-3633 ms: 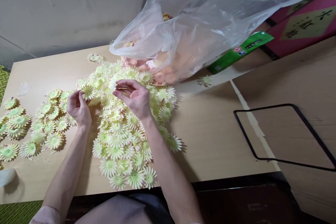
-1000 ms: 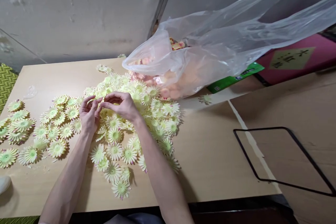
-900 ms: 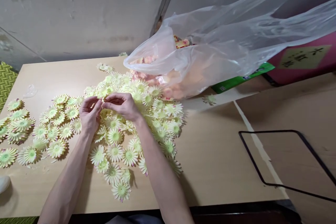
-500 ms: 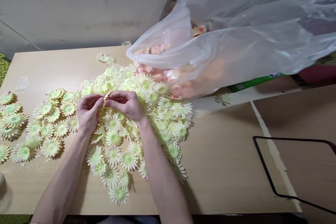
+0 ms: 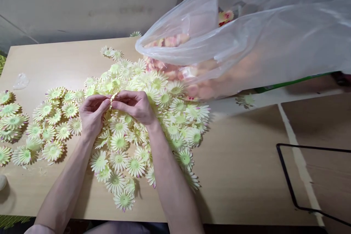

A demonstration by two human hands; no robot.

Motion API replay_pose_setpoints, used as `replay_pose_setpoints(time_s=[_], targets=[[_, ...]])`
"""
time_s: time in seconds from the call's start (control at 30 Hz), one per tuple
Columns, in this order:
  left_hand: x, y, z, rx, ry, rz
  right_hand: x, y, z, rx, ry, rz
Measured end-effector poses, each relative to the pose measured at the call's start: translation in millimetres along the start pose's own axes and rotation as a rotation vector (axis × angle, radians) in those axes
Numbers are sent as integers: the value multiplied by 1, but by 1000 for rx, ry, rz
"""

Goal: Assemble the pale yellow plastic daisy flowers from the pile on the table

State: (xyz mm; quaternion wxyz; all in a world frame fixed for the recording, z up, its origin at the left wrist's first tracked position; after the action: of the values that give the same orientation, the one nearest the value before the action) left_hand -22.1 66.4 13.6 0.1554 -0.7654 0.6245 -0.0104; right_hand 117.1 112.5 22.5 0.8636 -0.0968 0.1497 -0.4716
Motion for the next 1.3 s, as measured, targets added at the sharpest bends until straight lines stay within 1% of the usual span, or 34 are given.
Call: replay_pose_setpoints(time_s=[0.13,0.5,0.7,0.9,1.07,1.2,1.3], targets=[[0,0,0,0,2,2,1,0,0,11,1,-10],[-1,1,-1,53,1,16,0,1,0,-23,34,46],[-1,1,0,50,-14,7,0,2,-2,-13,38,30],[-2,1,0,31,-34,-1,1,3,-3,2,8,-5],[-1,1,-1,-4,-31,-8,1,4,-6,-6,44,6],[-1,1,-2,-16,-57,-8,0,3,-5,44,5,-16],[0,1,-4,-44,-91,-15,0,0,3,108,-45,-16]])
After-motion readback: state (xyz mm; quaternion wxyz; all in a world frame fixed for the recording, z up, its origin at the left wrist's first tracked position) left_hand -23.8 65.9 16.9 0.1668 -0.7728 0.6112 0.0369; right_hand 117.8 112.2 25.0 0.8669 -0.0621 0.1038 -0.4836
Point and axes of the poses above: each hand's wrist, its own x-axis away from the middle knuckle, its own y-axis out of the back of the hand, z = x × y, the point moved 4 cm from there along -x, towards the middle knuckle, and after that the axes turned 6 degrees about z, right-handed, at the moved point
